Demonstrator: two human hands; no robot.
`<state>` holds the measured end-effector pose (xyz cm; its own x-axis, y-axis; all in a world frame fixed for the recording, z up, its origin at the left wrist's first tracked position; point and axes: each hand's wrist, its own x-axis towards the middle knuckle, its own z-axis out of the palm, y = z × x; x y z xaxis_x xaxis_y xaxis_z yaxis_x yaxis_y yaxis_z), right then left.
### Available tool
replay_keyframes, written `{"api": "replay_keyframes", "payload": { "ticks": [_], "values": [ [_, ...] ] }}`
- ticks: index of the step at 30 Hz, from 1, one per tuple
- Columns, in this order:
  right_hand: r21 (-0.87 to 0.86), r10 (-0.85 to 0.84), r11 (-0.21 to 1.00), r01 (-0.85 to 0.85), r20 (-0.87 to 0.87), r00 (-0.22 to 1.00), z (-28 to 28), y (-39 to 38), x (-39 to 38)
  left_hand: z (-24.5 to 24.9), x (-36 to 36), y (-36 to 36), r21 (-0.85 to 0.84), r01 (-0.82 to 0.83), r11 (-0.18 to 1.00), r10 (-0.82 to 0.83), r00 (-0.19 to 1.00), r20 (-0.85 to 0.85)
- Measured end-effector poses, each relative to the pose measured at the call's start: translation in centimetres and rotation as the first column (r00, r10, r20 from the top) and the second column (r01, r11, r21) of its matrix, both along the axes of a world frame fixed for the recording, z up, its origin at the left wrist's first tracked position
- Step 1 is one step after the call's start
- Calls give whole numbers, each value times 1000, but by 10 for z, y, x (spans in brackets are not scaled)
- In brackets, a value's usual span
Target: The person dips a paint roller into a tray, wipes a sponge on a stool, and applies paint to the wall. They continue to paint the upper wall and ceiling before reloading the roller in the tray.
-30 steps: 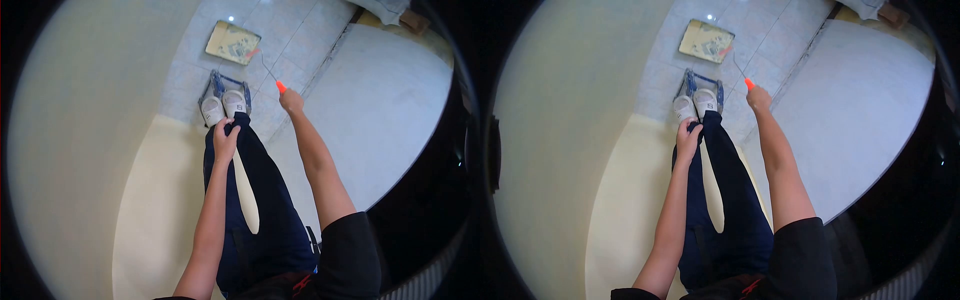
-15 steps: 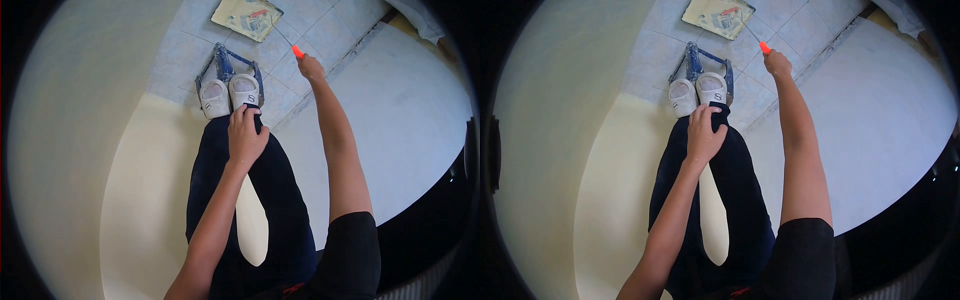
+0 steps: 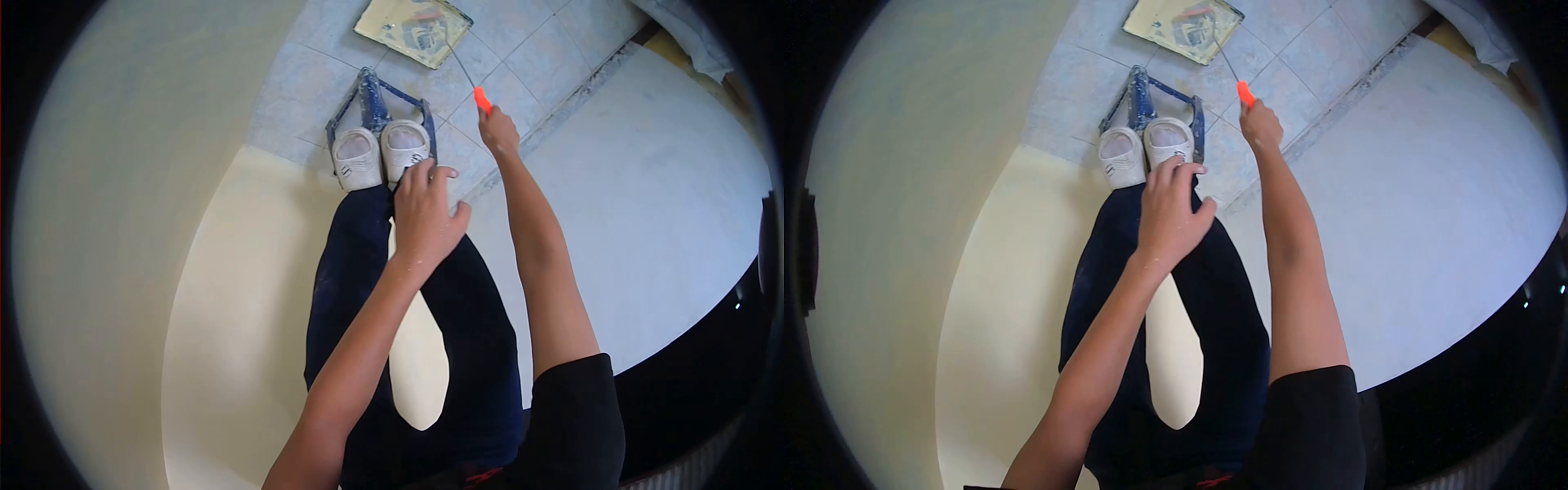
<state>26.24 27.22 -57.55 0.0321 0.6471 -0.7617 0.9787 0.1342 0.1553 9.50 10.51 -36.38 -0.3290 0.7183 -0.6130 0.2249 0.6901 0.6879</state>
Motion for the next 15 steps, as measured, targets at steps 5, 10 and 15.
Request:
{"api": "replay_keyframes", "payload": {
  "ticks": [5, 10, 15],
  "values": [
    [-73, -19, 997, 19, 5, 1000, 9, -45, 28, 14, 11, 16, 30, 132, 991, -132, 991, -8],
    [-126, -87, 989, 84, -20, 996, -27, -52, -8, 18, 7, 25, 41, 128, 991, -130, 991, 45],
    [-130, -244, 964, 233, -80, 966, -61, -35, -52, 12, -4, 23, 52, 135, 989, -134, 991, -19]
  ]
}}
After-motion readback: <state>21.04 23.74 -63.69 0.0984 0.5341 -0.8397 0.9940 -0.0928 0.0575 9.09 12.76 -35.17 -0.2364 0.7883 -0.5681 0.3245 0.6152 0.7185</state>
